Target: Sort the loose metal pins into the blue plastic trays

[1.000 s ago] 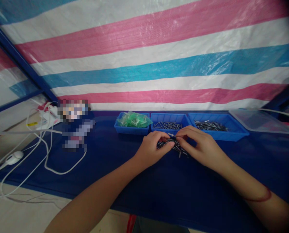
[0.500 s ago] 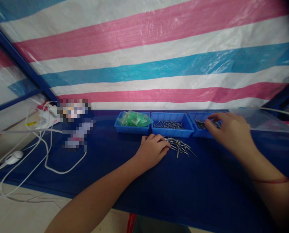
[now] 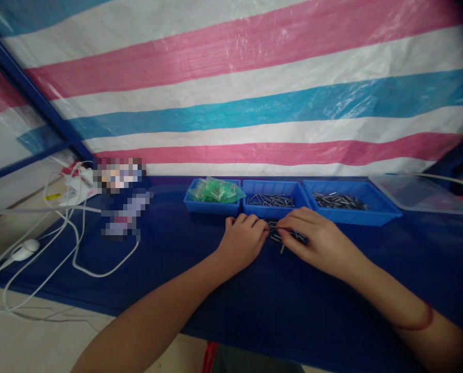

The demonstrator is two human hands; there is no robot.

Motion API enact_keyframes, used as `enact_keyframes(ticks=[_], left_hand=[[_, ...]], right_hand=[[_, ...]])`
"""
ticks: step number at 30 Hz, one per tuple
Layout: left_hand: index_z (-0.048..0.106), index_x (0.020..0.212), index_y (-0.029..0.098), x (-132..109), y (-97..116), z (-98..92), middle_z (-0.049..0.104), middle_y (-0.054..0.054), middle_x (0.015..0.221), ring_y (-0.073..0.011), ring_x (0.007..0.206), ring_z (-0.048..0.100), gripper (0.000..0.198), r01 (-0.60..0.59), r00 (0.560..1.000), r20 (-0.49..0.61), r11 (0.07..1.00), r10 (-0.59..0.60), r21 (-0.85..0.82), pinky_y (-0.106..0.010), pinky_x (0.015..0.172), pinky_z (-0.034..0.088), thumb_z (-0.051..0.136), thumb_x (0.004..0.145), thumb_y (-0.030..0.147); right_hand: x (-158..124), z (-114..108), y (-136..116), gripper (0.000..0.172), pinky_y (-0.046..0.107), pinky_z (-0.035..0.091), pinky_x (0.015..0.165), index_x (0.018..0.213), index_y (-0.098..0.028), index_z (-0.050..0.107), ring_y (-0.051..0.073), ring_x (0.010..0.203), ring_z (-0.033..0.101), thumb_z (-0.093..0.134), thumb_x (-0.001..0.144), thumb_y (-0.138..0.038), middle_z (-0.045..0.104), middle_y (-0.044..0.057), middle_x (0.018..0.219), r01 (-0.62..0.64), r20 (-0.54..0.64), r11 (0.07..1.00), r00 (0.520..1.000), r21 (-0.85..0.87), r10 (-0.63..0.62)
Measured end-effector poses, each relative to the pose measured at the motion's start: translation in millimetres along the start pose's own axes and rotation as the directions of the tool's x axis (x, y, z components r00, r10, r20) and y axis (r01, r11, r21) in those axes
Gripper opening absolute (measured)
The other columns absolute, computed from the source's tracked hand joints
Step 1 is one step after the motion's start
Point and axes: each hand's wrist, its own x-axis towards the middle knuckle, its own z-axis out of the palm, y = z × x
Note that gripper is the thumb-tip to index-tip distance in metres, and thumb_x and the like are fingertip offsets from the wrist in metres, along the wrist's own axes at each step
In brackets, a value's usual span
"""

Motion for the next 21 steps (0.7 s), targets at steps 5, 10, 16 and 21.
enact_keyframes(ticks=[5, 10, 16, 21], left_hand=[[0.056, 0.100, 0.022, 2.6, 0.5, -1.0, 0.063, -0.003, 0.104, -0.0205, 0.098, 0.051, 0.021, 0.060, 0.998, -0.030, 0.994, -0.063, -0.089, -0.036, 0.080, 0.033, 0.037, 0.097, 0.028], [0.055, 0.100, 0.022, 4.9, 0.3, -2.7, 0.065, 0.001, 0.101, -0.0175, 0.094, 0.055, 0.020, 0.068, 0.995, -0.037, 0.927, -0.087, -0.369, -0.033, 0.080, 0.037, 0.036, 0.097, 0.028], [0.059, 0.096, 0.020, 5.5, 1.5, -2.1, 0.065, -0.002, 0.094, -0.0163, 0.089, 0.057, 0.014, 0.012, 0.982, -0.146, 0.818, -0.116, -0.575, -0.029, 0.081, 0.043, 0.047, 0.092, 0.027], [0.062, 0.100, 0.019, 4.7, 3.0, -2.3, 0.067, -0.005, 0.099, -0.0183, 0.093, 0.059, 0.018, -0.003, 0.984, -0.141, 0.789, -0.106, -0.614, -0.031, 0.085, 0.044, 0.050, 0.090, 0.029]], right_hand=[[-2.2, 5.4, 5.5, 0.018, 0.040, 0.047, 0.078, 0.101, -0.020, 0.061, 0.023, 0.087, 0.059, 0.055, 0.086, -0.028, 0.064, 0.008, 0.093, -0.070, 0.090, 0.998, 0.993, -0.001, 0.070], [-3.5, 10.5, 3.4, 0.015, 0.031, 0.048, 0.068, 0.096, -0.020, 0.061, 0.018, 0.075, 0.060, 0.050, 0.090, -0.029, 0.063, 0.005, 0.083, -0.221, -0.062, 0.961, 0.970, 0.164, 0.234], [-2.3, 13.4, 0.7, 0.019, 0.028, 0.047, 0.055, 0.086, -0.021, 0.063, 0.016, 0.066, 0.058, 0.056, 0.085, -0.039, 0.064, 0.003, 0.076, -0.351, -0.075, 0.831, 0.904, 0.431, 0.421], [-3.0, 14.9, -3.4, 0.019, 0.030, 0.049, 0.058, 0.082, -0.022, 0.064, 0.018, 0.071, 0.060, 0.057, 0.084, -0.039, 0.065, 0.004, 0.079, -0.333, -0.103, 0.804, 0.895, 0.493, 0.434]])
